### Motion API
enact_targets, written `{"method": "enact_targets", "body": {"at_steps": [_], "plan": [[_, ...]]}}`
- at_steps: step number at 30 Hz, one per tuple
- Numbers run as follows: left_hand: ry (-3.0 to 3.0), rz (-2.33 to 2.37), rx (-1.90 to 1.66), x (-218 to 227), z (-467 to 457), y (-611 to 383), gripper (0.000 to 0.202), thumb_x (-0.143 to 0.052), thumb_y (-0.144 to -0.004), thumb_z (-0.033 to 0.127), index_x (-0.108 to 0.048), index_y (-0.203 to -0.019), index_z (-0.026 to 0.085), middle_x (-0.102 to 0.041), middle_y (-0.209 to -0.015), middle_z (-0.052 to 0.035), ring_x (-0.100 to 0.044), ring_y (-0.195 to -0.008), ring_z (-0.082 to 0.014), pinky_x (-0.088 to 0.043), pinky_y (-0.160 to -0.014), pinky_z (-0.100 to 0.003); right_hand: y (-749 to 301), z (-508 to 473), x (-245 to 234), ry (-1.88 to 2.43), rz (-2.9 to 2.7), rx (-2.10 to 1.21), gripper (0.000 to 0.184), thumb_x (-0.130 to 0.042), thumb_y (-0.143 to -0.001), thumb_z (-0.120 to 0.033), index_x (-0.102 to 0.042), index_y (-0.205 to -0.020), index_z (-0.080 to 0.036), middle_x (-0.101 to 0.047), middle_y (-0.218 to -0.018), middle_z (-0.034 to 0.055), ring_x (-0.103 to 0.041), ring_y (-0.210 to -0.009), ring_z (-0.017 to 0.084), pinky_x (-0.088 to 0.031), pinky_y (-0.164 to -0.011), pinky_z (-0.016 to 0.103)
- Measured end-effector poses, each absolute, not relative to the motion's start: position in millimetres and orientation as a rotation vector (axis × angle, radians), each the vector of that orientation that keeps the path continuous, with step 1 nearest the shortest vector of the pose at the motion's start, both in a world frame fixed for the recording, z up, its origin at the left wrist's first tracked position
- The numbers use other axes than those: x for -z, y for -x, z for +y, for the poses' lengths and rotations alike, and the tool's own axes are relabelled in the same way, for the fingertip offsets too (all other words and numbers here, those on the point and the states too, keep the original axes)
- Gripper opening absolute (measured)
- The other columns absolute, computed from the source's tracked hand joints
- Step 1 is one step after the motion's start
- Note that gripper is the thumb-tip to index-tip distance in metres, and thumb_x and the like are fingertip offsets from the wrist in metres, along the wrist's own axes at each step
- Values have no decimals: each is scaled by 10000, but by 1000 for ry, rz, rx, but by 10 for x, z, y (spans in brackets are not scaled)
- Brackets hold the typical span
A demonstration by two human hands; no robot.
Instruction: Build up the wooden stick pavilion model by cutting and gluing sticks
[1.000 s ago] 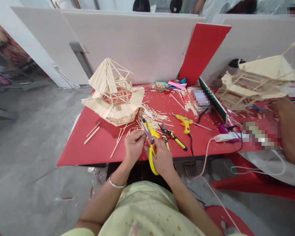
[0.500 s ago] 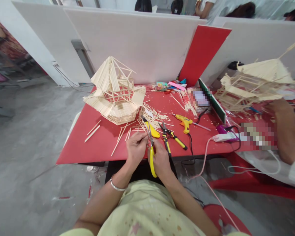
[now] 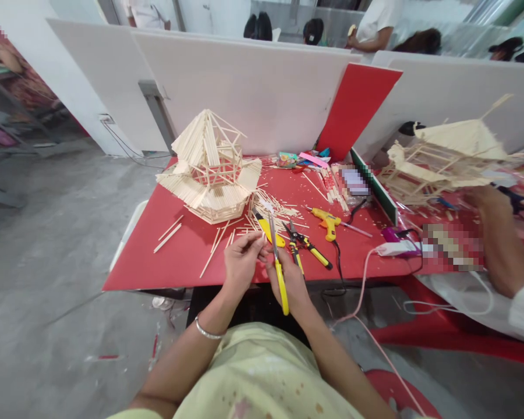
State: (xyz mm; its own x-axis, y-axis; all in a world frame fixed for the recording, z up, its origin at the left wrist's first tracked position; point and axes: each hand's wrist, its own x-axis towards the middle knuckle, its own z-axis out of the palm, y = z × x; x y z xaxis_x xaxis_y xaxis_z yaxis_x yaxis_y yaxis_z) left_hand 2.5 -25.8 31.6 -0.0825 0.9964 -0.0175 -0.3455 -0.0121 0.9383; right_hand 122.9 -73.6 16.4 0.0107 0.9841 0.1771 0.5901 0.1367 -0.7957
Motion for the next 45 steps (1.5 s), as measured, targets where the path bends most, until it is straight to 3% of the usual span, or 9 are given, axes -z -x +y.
{"method": "enact_targets", "body": {"at_steps": [3,6,13,22,28,45], "plan": [[-926,954,-1443,-334,-252,26,324,-767,-762,361,-751,-1022,168,-699,-689,-11,-614,-547,-98,-532,-531,-218,-1241,-758,-117,1493,-1740,-634,477,-461,-930,-318,-469,-1390,-193,-627,-1242,118,-616,-1085,224,-509,-928,375],[-941,960,-1483,-319,-261,39,266,-758,-769,339,-772,-973,169,-704,-702,-17,-609,-557,-102,-516,-515,-217,-1217,-756,-46,1583,-1781,-491,516,-474,-917,-295,-449,-1413,-154,-598,-1271,153,-569,-1163,255,-482,-976,416],[-979,1121,-1562,-224,-279,56,210,-766,-753,301,-788,-928,187,-736,-776,-25,-602,-587,-96,-498,-538,-210,-1145,-765,-134,1734,-1826,-361,494,-434,-935,-282,-464,-1412,-156,-634,-1214,149,-602,-1110,250,-496,-940,393],[-926,1020,-1492,-245,-288,81,224,-752,-772,362,-710,-851,157,-670,-707,5,-554,-470,-77,-467,-437,-196,-1064,-811,-110,1705,-1823,-396,465,-434,-935,-246,-489,-1388,-156,-640,-1204,139,-613,-1112,245,-492,-963,394],[-829,982,-1531,-236,-312,77,255,-777,-752,343,-720,-911,152,-656,-618,14,-563,-453,-92,-486,-439,-205,-1028,-793,-87,1710,-1820,-337,453,-417,-931,-216,-504,-1370,-145,-645,-1189,150,-610,-1114,251,-497,-954,402],[-980,985,-1698,-267,-391,81,102,-758,-780,250,-778,-861,192,-632,-738,2,-590,-507,-88,-493,-425,-208,-988,-791,-50,1600,-1765,-372,409,-422,-895,-176,-572,-1276,-171,-697,-1033,112,-648,-890,213,-519,-799,337]]}}
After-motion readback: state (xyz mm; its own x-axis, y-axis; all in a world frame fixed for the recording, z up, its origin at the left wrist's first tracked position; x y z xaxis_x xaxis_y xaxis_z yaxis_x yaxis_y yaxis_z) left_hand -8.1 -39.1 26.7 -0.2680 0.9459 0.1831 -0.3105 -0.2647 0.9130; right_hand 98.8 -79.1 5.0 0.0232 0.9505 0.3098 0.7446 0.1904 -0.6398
